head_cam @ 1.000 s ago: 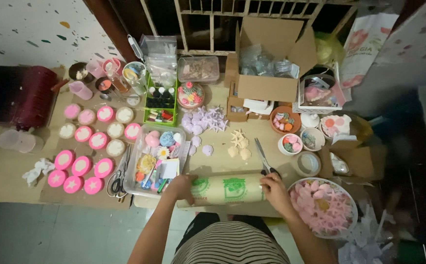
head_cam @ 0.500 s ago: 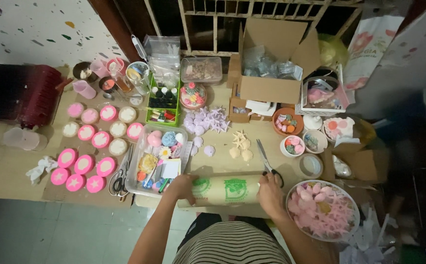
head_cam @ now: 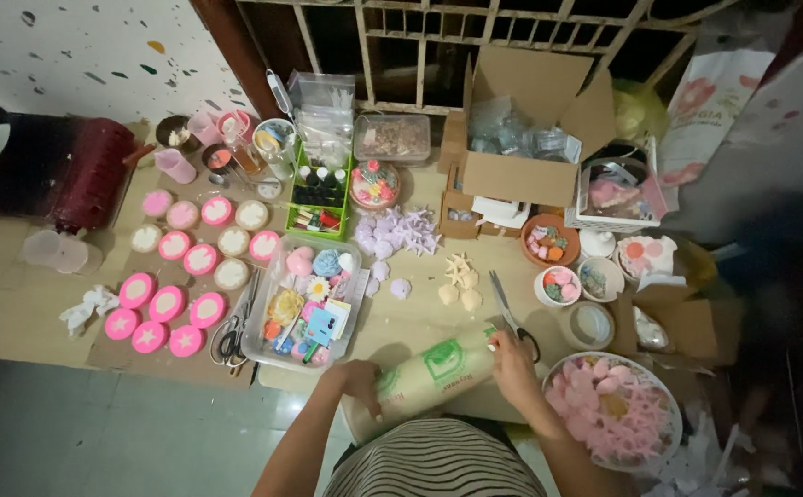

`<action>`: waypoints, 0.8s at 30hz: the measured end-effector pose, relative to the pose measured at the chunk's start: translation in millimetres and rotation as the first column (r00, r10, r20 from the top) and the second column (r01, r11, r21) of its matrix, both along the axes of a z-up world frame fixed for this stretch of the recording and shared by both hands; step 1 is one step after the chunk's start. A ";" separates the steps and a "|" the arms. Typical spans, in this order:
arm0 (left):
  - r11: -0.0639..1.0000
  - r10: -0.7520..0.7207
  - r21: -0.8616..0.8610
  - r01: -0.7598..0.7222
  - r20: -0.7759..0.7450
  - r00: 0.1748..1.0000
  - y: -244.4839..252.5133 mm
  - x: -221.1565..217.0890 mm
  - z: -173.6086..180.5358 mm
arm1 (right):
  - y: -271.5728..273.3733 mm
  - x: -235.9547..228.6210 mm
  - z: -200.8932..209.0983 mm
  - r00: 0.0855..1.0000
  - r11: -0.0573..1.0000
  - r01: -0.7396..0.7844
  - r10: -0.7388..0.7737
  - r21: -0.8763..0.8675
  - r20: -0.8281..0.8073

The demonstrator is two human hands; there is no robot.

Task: The person wraps small decorative soap pieces in plastic film by hand and using scissors, carefully pulling the film tight and cutting the excess.

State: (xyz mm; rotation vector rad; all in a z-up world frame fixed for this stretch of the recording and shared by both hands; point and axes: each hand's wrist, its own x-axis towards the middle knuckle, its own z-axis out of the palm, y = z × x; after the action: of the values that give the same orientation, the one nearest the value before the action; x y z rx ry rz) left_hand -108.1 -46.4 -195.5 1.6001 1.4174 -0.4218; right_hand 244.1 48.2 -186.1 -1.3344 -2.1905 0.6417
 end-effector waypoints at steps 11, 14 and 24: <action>0.883 0.101 0.402 -0.241 0.339 0.935 23.2 63.8 -14.2 | -11.9 6.6 27.6 0.981 0.995 -0.087 0.093 0.040 -0.168; 0.694 0.119 0.485 -0.533 0.652 0.749 40.5 135.5 89.7 | -15.0 9.2 27.0 0.990 0.997 -0.068 0.071 0.028 -0.123; 0.657 0.045 0.610 -0.442 0.554 0.831 51.6 189.3 36.7 | 73.8 -2.5 -4.9 0.987 0.960 -0.058 0.013 -0.273 -0.163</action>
State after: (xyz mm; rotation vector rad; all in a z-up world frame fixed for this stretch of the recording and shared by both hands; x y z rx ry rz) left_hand 81.2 5.2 -158.9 1.8714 1.4278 0.8017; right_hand 241.7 122.0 -191.0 -1.3277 -2.0544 1.0650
